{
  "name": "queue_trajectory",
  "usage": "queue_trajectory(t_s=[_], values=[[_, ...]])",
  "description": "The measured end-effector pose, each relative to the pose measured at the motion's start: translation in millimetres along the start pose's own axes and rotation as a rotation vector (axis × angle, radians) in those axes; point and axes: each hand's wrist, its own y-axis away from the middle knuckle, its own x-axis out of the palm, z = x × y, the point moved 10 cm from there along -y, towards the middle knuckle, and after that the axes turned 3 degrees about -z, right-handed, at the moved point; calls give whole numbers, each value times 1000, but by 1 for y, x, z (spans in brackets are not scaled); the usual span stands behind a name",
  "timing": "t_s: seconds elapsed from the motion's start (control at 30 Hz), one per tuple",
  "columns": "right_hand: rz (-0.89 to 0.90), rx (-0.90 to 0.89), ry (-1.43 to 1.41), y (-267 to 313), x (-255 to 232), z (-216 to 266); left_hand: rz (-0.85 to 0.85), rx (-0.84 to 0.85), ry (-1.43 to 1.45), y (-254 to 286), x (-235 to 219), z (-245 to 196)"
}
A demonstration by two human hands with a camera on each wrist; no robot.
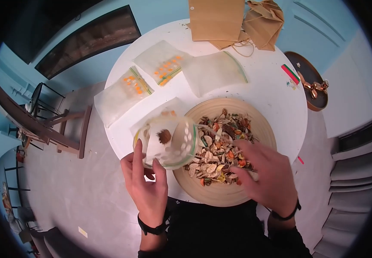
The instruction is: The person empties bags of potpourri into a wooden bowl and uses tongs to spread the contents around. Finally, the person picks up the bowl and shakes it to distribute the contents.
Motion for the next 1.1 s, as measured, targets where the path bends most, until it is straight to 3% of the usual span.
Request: queue_trajectory(t_s=[0.07, 0.13, 0.27, 0.33, 0.47, 0.57, 0.8, 0.87, 0.97, 1.1], values=[[-48, 84, -28, 18, -13, -17, -5, 22, 33, -6, 0, 4], [-63, 371, 6, 41, -31, -52, -8, 49, 41, -17, -1, 8], [-121, 559, -8, 78, -40, -100, -124, 74, 72, -45, -16, 28], [-139, 561, 8, 87, -41, -107, -158, 100, 28, -48, -21, 27], [24, 556, -32, 87, -23, -101, -54, 29, -81, -30, 0, 16], [82, 449, 47, 83, -13, -93, -61, 58, -67, -16, 9, 19], [56, 412, 143, 74, -3, -93, -22, 104, -73, -8, 18, 15], [118, 504, 126, 80, 0, -102, -59, 41, 45, -8, 16, 23], [87, 496, 83, 84, 3, -106, -59, 2, 100, -7, 15, 27], [58, 493, 82, 82, 3, -104, -65, 61, 163, -6, 13, 23]])
